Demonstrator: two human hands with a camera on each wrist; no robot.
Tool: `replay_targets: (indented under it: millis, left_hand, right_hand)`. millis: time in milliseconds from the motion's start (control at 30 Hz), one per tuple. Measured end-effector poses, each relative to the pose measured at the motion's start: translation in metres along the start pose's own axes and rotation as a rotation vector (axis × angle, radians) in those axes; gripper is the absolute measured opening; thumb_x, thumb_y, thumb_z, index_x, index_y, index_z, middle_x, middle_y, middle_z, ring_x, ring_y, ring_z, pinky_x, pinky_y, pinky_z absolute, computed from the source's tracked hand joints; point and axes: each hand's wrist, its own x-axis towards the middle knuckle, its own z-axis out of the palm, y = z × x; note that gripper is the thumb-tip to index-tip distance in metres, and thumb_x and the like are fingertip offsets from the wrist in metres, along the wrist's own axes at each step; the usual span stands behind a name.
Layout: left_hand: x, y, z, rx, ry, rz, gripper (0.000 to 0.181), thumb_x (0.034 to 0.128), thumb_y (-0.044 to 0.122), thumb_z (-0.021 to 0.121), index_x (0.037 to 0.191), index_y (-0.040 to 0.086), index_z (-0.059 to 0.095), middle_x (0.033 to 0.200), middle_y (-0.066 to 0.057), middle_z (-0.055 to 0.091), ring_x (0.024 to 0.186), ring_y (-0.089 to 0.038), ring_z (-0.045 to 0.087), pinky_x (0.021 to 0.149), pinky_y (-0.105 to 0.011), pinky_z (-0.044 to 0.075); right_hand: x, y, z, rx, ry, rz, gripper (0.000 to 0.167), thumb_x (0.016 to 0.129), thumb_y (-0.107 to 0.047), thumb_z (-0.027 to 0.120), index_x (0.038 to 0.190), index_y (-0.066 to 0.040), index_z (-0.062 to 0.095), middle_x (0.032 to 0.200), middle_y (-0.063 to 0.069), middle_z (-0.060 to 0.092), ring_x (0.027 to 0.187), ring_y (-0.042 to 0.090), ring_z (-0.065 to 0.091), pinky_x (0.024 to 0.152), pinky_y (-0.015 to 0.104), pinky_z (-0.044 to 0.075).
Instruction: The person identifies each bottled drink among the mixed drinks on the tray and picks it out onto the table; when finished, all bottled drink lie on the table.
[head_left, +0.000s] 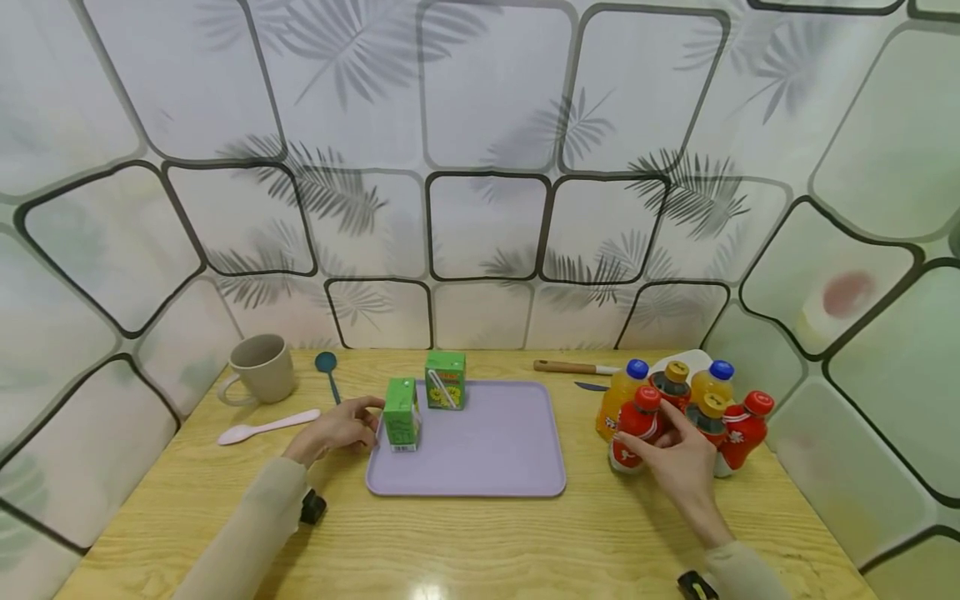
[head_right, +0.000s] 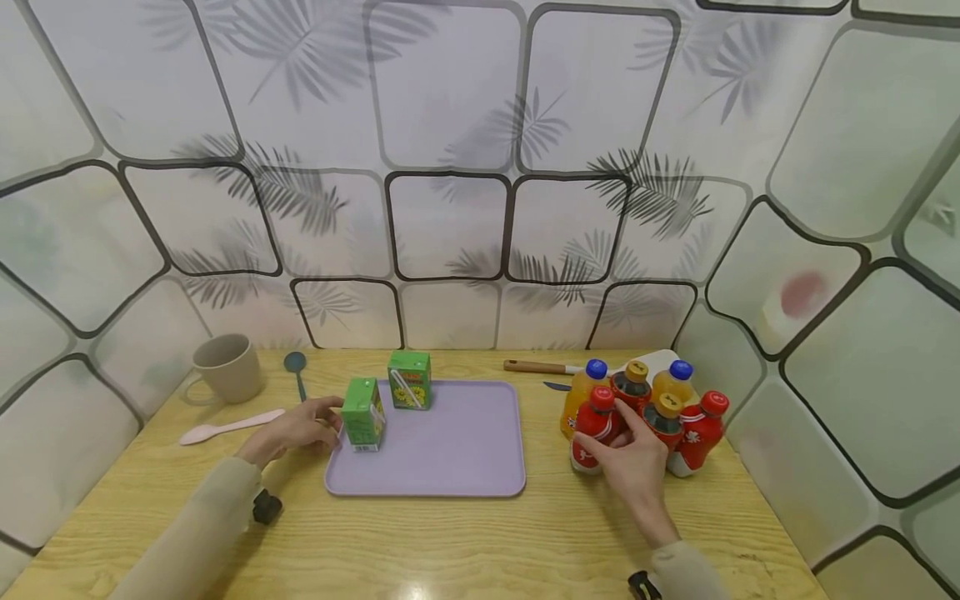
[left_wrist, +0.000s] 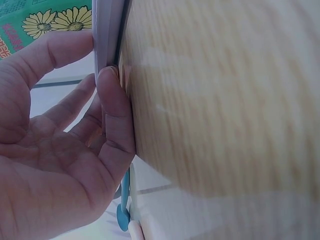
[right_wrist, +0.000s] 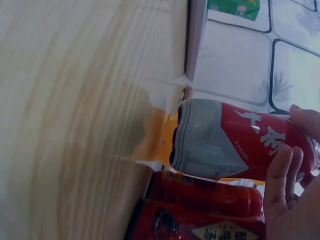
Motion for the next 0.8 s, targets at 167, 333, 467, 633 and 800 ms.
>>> replay_targets:
  millis: [167,333,467,633,800]
  left_hand:
    - [0.002,-0.002,0.000,-0.003,0.002,-0.001,0.076,0.0748,-0.007,0.069,0.144,0.000,0.039,0.097,-0.011,0.053,0.068,-0.016,0.049,0.060,-0.027,0.045]
    - [0.002,-0.002,-0.001,0.001,0.001,0.000,0.075,0.0754,-0.006,0.070,0.144,0.000,0.039,0.097,-0.011,0.053,0.069,-0.016,0.049,0.060,-0.028,0.045]
    - [0.002,-0.002,-0.001,0.001,0.001,0.003,0.075,0.0755,-0.006,0.070,0.144,0.000,0.039,0.098,-0.011,0.053,0.068,-0.016,0.048,0.060,-0.028,0.045]
    - [0.002,-0.002,-0.002,0.002,0.006,0.009,0.075,0.0744,-0.007,0.069,0.144,0.000,0.040,0.097,-0.011,0.053,0.068,-0.015,0.048,0.059,-0.027,0.044]
    - [0.002,-0.003,-0.001,0.003,0.004,0.011,0.075,0.0742,-0.007,0.069,0.143,0.000,0.041,0.097,-0.011,0.053,0.068,-0.015,0.048,0.059,-0.027,0.044]
  right_hand:
    - [0.003,0.003,-0.005,-0.055,-0.018,-0.001,0.081,0.067,-0.036,0.090,0.137,-0.011,0.057,0.077,0.008,0.064,0.059,0.006,0.052,0.052,0.020,0.043]
    - [0.005,0.007,-0.007,-0.091,-0.021,-0.035,0.081,0.069,-0.033,0.089,0.137,-0.005,0.056,0.075,0.010,0.064,0.057,0.005,0.052,0.051,0.020,0.043]
    - [0.008,0.011,-0.007,-0.127,0.004,-0.084,0.080,0.070,-0.029,0.088,0.137,-0.002,0.054,0.075,0.010,0.064,0.056,0.004,0.051,0.051,0.019,0.043]
    - [0.009,0.015,-0.006,-0.177,0.029,-0.191,0.081,0.073,-0.022,0.086,0.141,-0.004,0.047,0.088,0.013,0.066,0.055,0.004,0.049,0.050,0.019,0.042]
    - [0.008,0.016,-0.006,-0.175,0.048,-0.236,0.080,0.072,-0.017,0.086,0.140,-0.005,0.046,0.087,0.012,0.064,0.055,0.003,0.047,0.049,0.018,0.041]
